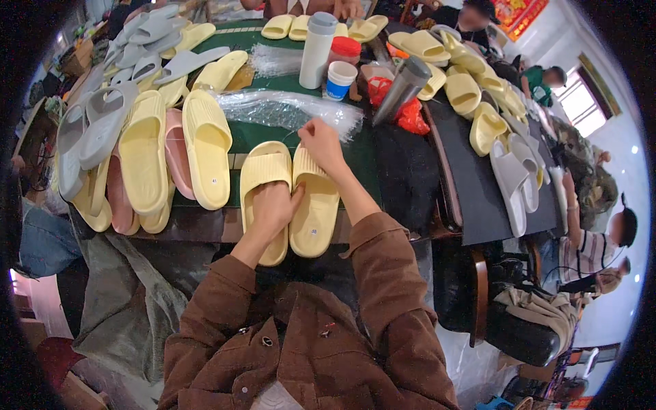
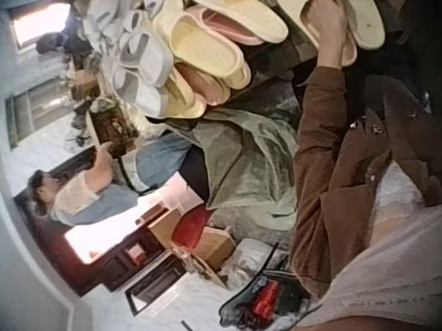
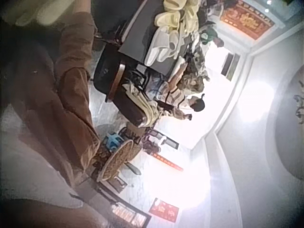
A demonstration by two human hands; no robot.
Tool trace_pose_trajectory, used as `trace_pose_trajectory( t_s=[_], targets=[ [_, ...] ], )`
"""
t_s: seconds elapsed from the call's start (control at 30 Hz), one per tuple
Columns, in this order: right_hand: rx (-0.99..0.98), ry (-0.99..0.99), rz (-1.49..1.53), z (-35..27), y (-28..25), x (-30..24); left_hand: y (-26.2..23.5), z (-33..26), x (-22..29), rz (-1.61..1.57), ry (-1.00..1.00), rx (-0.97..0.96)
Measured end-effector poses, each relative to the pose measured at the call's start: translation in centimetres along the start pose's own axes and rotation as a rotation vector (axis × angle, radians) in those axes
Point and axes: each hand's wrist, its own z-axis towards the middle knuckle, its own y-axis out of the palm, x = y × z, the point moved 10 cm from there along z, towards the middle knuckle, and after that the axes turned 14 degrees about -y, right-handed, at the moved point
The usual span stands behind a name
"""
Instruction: The person assembles plastic slippers by inserting a thin white strap into the sole using a needle-like tool. They handle multiple pairs of slippers in yellow and white, threading the strap through pre-punched holes and pulling it tight. The person then places the finished pairs into a plastic bag for packaging.
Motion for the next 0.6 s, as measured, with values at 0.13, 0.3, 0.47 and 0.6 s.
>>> trace_pose_trajectory(
  t_s=[0.13,0.3,0.47,0.6],
  targets=[
    [0.04,0.002,0.177,0.1,0.0,-2.0,0.1,0.1,-0.2,-0.002,0.013,0.031],
    [-0.049,-0.012,0.169,0.3,1.1,-3.3,-0.1,0.0,-0.2,-0.004,0.017,0.024],
    [-0.097,-0.078,0.132,0.4,1.7,-2.7,0.2,-0.1,0.0,0.029,0.006,-0.035],
    [-0.169,-0.107,0.07,0.1,1.8,-3.6,0.4,-0.8,0.4,-0.013,0.077,0.08]
  ],
)
